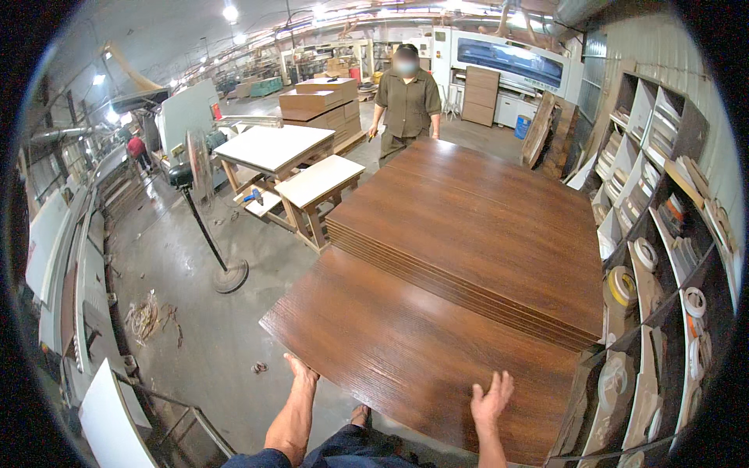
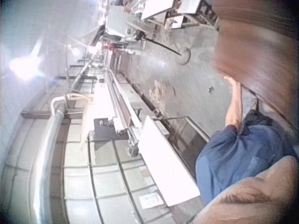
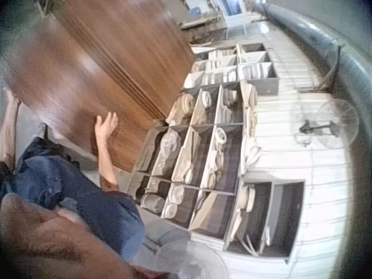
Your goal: The person repeatedly picks up large wooden panels from a white workbench and carries them to a growing stack on the floor. The person handles each panel by hand, aligns it, and places it on top of the others. The task continues in a repetitive loop throughout the clip.
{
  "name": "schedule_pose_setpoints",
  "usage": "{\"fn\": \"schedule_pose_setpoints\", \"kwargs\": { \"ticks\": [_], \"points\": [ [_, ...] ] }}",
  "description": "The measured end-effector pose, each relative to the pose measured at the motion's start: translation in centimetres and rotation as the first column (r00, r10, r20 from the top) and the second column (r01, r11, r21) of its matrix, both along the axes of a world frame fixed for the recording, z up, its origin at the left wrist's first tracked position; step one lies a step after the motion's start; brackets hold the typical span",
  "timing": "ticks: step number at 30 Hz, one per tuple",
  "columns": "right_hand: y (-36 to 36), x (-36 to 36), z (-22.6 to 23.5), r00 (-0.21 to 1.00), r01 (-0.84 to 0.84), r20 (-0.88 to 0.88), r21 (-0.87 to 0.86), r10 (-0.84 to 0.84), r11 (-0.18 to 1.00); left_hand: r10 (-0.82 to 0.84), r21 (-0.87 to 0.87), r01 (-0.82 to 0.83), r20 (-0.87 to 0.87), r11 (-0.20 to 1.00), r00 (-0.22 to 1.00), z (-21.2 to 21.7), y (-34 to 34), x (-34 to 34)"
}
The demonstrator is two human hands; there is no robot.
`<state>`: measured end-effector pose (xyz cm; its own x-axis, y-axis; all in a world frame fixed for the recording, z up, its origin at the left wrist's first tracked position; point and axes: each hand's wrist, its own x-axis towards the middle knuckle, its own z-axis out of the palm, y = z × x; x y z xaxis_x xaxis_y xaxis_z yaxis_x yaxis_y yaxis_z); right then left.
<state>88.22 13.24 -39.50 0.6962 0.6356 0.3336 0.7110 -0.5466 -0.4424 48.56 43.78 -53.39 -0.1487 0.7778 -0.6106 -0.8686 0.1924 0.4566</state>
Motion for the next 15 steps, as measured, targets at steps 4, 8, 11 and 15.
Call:
{"fn": "schedule_pose_setpoints", "kwargs": {
  "ticks": [4,8,11,15],
  "points": [
    [3.3,-3.2,5.2,0.928,-0.215,-0.257,0.220,0.269,0.951,-0.218,-0.397,0.054,-0.381,0.916,0.898,-1.1,-3.6,-3.8],
    [6.3,-5.2,12.4,0.713,-0.204,-0.447,0.604,0.540,0.770,-0.473,-0.350,0.356,-0.347,0.867,0.810,-3.8,-14.7,-10.3],
    [7.4,-6.6,19.5,0.605,-0.229,-0.255,0.852,0.755,0.471,-0.732,-0.632,0.437,-0.329,0.640,0.597,-6.1,-25.4,-15.9],
    [4.2,-9.4,30.5,0.700,-0.187,0.050,0.976,0.712,0.115,-0.740,-0.900,0.178,-0.200,0.398,0.642,-7.3,-36.6,-22.8]
  ]
}}
